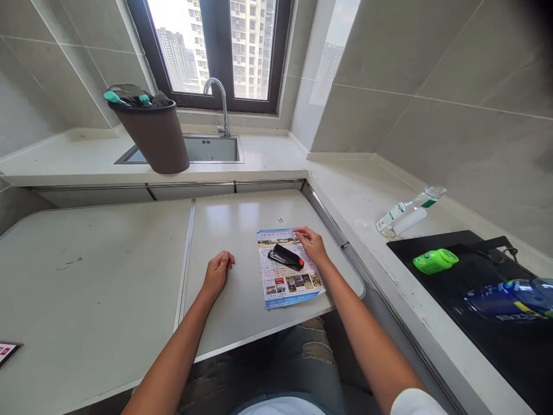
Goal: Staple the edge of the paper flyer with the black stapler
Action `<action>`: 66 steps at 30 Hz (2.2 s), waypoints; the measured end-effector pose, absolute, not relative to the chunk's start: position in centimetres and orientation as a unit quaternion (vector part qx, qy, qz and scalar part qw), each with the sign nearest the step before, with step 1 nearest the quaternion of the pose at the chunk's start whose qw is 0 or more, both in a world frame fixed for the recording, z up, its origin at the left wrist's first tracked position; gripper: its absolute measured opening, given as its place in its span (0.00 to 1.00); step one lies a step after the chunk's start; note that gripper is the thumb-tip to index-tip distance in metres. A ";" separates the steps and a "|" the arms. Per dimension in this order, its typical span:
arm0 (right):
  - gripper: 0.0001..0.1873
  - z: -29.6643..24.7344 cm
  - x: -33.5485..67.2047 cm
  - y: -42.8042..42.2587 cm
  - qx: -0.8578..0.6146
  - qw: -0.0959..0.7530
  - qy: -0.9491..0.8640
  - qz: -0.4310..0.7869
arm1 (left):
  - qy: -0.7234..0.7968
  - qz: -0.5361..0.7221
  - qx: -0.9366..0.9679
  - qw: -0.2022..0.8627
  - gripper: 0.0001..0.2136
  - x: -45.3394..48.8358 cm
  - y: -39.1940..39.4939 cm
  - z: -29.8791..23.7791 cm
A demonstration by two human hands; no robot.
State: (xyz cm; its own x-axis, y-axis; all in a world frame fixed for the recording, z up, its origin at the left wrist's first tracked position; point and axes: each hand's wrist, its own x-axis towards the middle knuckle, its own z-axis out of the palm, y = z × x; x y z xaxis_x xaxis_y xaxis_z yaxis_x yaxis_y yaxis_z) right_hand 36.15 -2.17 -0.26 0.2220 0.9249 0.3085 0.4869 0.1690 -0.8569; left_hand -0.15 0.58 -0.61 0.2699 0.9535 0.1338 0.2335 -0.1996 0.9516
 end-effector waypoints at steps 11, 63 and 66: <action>0.32 -3.8 34.3 4.8 -0.633 0.285 -0.713 0.099 | 0.457 0.413 0.655 0.438 0.23 -0.5 0.6 -1.1; 0.42 -2.9 10.5 9.4 -0.596 0.139 -0.780 0.129 | 0.713 0.162 0.680 -0.053 0.23 -18.4 1.3 -3.0; 0.43 -3.1 10.6 8.8 -0.595 0.149 -0.780 0.128 | 0.714 0.159 0.679 -0.055 0.23 -18.3 1.3 -2.9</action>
State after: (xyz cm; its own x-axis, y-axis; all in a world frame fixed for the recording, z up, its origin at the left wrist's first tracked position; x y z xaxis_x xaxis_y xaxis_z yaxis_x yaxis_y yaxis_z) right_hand 10.62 8.83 -3.07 -0.2483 0.9653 0.0805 0.8887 0.2600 -0.3776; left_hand -18.33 1.31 -2.90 -0.0704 0.9529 0.2949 0.9881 0.0262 0.1514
